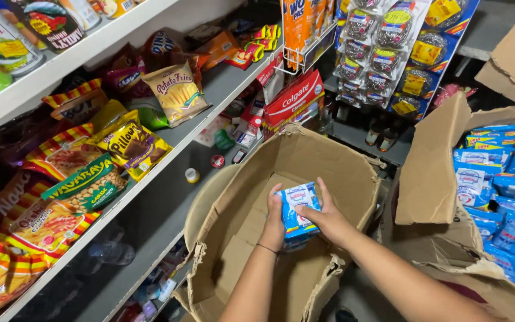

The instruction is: Sorting and organizing small snack packets into a cardboard box in a store.

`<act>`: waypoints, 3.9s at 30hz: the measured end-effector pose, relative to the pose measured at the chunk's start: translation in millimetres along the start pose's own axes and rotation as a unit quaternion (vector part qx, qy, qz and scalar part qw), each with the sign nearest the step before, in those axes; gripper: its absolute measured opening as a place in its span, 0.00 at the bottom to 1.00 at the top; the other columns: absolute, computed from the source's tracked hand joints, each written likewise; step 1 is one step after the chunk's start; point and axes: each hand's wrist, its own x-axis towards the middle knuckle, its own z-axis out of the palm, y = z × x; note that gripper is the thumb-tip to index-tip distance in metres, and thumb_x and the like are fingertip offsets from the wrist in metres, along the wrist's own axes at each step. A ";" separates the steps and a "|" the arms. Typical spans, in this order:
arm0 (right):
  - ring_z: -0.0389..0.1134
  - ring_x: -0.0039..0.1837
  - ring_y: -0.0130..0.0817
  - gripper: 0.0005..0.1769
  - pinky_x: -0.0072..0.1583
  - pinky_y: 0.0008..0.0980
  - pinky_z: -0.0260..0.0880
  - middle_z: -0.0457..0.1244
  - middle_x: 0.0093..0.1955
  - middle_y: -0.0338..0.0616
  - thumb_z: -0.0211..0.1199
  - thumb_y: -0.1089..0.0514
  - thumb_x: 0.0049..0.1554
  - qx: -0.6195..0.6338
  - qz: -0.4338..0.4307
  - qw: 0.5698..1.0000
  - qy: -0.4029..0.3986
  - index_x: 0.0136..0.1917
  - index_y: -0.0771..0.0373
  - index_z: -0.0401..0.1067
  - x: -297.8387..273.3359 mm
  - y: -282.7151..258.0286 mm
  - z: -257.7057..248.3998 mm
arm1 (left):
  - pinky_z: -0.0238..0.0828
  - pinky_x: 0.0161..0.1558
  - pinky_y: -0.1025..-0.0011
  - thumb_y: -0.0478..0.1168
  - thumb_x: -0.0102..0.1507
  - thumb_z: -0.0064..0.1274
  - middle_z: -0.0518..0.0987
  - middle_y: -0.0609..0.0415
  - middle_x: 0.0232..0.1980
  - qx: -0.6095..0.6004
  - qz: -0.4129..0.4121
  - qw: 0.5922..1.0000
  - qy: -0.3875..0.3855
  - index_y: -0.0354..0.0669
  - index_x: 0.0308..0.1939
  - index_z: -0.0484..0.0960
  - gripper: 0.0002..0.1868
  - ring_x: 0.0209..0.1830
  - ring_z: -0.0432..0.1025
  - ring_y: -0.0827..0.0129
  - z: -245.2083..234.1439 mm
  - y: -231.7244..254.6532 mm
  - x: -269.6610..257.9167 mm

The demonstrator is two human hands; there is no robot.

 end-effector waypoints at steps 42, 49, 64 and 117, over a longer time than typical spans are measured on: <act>0.68 0.63 0.36 0.37 0.64 0.39 0.69 0.64 0.63 0.45 0.66 0.48 0.54 0.150 0.056 0.986 -0.051 0.72 0.57 0.58 21.9 -58.0 -3.7 | 0.71 0.55 0.58 0.54 0.66 0.41 0.81 0.43 0.52 -0.135 -0.090 0.985 0.055 0.44 0.56 0.77 0.23 0.50 0.75 0.58 -19.1 1.6 7.7; 0.56 0.76 0.33 0.59 0.72 0.34 0.56 0.50 0.80 0.45 0.67 0.45 0.53 -0.063 0.002 0.997 -0.033 0.85 0.47 0.33 15.1 -80.4 -9.4 | 0.67 0.66 0.56 0.72 0.69 0.38 0.72 0.41 0.72 -0.161 -0.060 0.979 -0.106 0.34 0.83 0.54 0.53 0.68 0.70 0.52 11.2 32.9 26.7; 0.50 0.82 0.34 0.60 0.78 0.36 0.49 0.47 0.84 0.47 0.69 0.47 0.56 -0.113 -0.265 0.953 0.095 0.87 0.59 0.35 -92.0 -216.0 -212.8 | 0.60 0.71 0.59 0.50 0.58 0.62 0.63 0.46 0.74 -0.004 0.091 0.921 -0.380 0.49 0.83 0.32 0.62 0.71 0.63 0.58 292.4 129.0 48.9; 0.70 0.63 0.40 0.35 0.62 0.37 0.69 0.68 0.63 0.51 0.64 0.44 0.55 -0.432 -0.124 0.893 -0.006 0.70 0.64 0.68 -16.1 -277.8 -257.4 | 0.55 0.77 0.60 0.41 0.68 0.53 0.67 0.40 0.77 0.379 0.319 0.862 -0.108 0.41 0.72 0.68 0.29 0.79 0.61 0.50 289.9 119.5 -37.4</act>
